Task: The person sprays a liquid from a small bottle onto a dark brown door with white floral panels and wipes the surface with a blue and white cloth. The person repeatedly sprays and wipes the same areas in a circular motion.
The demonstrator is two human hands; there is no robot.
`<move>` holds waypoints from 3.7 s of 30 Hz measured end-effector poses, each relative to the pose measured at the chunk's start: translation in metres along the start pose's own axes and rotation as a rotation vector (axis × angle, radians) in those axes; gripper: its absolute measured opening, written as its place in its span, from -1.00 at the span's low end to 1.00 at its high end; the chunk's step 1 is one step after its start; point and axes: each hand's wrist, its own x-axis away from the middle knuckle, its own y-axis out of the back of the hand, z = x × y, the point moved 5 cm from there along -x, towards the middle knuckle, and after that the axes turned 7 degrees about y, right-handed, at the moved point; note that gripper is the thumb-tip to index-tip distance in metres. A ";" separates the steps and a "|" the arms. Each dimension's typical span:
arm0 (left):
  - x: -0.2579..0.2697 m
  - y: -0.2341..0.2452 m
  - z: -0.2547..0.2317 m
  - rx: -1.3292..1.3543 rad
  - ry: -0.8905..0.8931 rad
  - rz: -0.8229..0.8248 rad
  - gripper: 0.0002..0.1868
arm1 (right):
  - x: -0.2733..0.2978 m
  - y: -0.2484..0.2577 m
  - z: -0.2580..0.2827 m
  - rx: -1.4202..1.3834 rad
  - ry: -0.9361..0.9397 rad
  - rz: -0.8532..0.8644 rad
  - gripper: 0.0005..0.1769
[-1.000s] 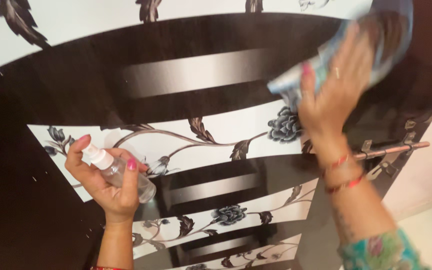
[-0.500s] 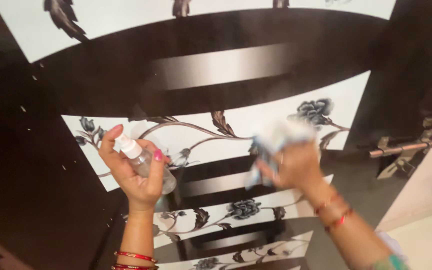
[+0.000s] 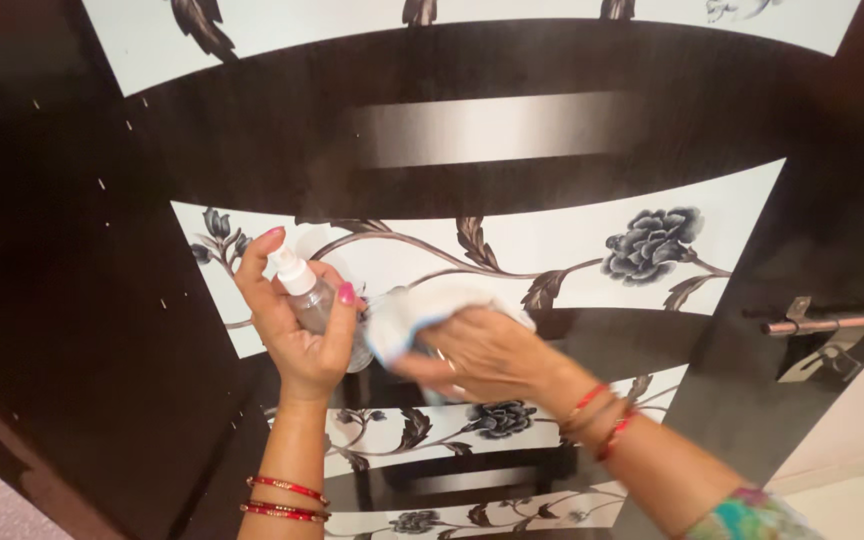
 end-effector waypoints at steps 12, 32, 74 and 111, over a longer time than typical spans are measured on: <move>-0.003 -0.002 -0.002 0.052 -0.009 0.005 -0.26 | -0.049 0.060 -0.105 0.349 -0.486 -0.326 -0.06; 0.010 -0.073 -0.023 0.120 -0.015 -0.087 -0.27 | 0.000 0.017 -0.015 -1.242 -0.566 -0.481 -0.32; -0.032 -0.141 -0.004 -1.175 -0.480 0.197 -0.23 | 0.141 0.099 -0.145 -0.570 -0.761 -0.934 -0.09; -0.094 -0.169 -0.043 -1.013 -0.584 0.019 -0.22 | 0.148 0.087 -0.143 -0.682 -0.693 -1.151 -0.08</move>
